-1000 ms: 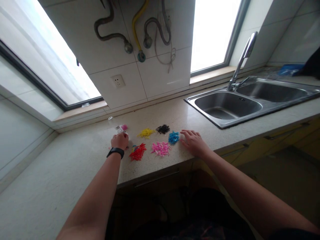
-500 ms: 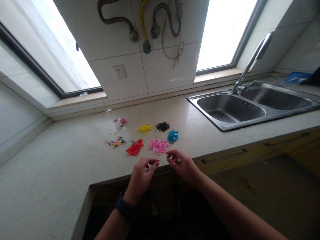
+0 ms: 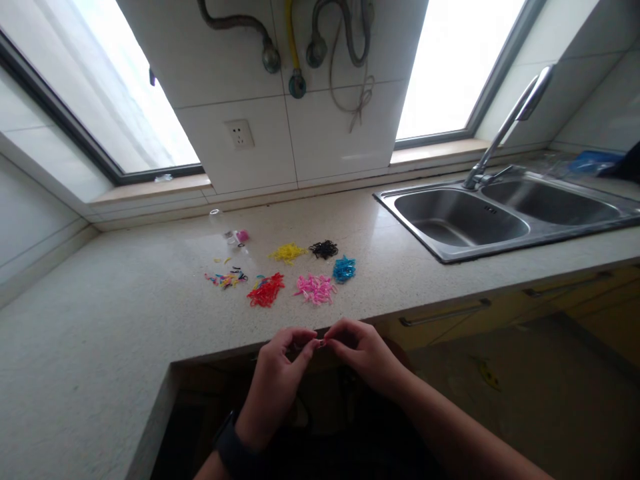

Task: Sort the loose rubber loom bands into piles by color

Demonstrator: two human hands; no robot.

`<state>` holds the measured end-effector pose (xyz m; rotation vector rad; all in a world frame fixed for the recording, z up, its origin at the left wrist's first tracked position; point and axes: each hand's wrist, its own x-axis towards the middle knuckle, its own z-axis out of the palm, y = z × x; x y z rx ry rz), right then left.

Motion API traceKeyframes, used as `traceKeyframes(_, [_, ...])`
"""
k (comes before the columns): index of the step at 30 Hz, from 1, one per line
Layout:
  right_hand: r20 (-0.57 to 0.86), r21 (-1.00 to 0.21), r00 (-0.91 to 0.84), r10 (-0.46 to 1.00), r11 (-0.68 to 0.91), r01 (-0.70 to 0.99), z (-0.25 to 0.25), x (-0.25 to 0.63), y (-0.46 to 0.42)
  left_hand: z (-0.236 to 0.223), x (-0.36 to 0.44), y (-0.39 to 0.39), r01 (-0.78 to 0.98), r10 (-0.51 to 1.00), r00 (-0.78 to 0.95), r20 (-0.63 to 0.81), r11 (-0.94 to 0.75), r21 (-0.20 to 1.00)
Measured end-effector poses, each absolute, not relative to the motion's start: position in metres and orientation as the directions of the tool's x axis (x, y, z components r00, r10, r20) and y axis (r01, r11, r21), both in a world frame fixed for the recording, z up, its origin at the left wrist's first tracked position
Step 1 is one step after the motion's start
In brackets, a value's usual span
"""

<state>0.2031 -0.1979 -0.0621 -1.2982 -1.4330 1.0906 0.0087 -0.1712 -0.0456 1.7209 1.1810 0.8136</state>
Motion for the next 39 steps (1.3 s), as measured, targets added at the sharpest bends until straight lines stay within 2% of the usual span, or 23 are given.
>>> traceKeyframes(6, [0.019, -0.989, -0.077, 0.997, 0.030, 0.143, -0.057, 0.201, -0.201, -0.040, 0.011, -0.174, 0.363, 0.945, 0.323, 0.047, -0.170, 0.916])
traceKeyframes(13, [0.002, -0.985, -0.066, 0.998, 0.013, 0.170, -0.066, 0.197, -0.196, -0.050, 0.009, -0.170, 0.364, 0.952, 0.299, 0.063, -0.174, 0.915])
traceKeyframes(16, [0.026, -0.986, -0.075, 0.997, 0.038, 0.160, -0.067, 0.199, -0.182, -0.053, 0.009, -0.166, 0.340, 0.950, 0.303, 0.077, -0.183, 0.922])
traceKeyframes(18, [0.092, -0.974, -0.046, 0.995, 0.099, 0.205, -0.065, 0.204, -0.167, -0.055, 0.008, -0.162, 0.341, 0.950, 0.298, 0.089, -0.194, 0.920])
traceKeyframes(22, [0.314, -0.846, 0.035, 0.949, 0.262, 0.465, -0.061, 0.218, -0.129, -0.057, -0.003, -0.149, 0.416, 0.957, 0.257, 0.133, -0.234, 0.879])
traceKeyframes(26, [0.386, -0.693, 0.056, 0.921, 0.250, 0.676, -0.064, 0.228, -0.102, -0.063, -0.025, -0.127, 0.498, 0.962, 0.183, 0.203, -0.268, 0.824])
traceKeyframes(32, [0.461, -0.561, 0.051, 0.886, 0.246, 0.790, -0.084, 0.236, -0.095, -0.072, -0.066, -0.095, 0.581, 0.970, 0.042, 0.238, -0.218, 0.784])
traceKeyframes(39, [0.499, -0.453, -0.062, 0.865, 0.320, 0.832, -0.089, 0.269, -0.109, -0.076, -0.104, -0.061, 0.650, 0.958, -0.012, 0.287, -0.210, 0.730])
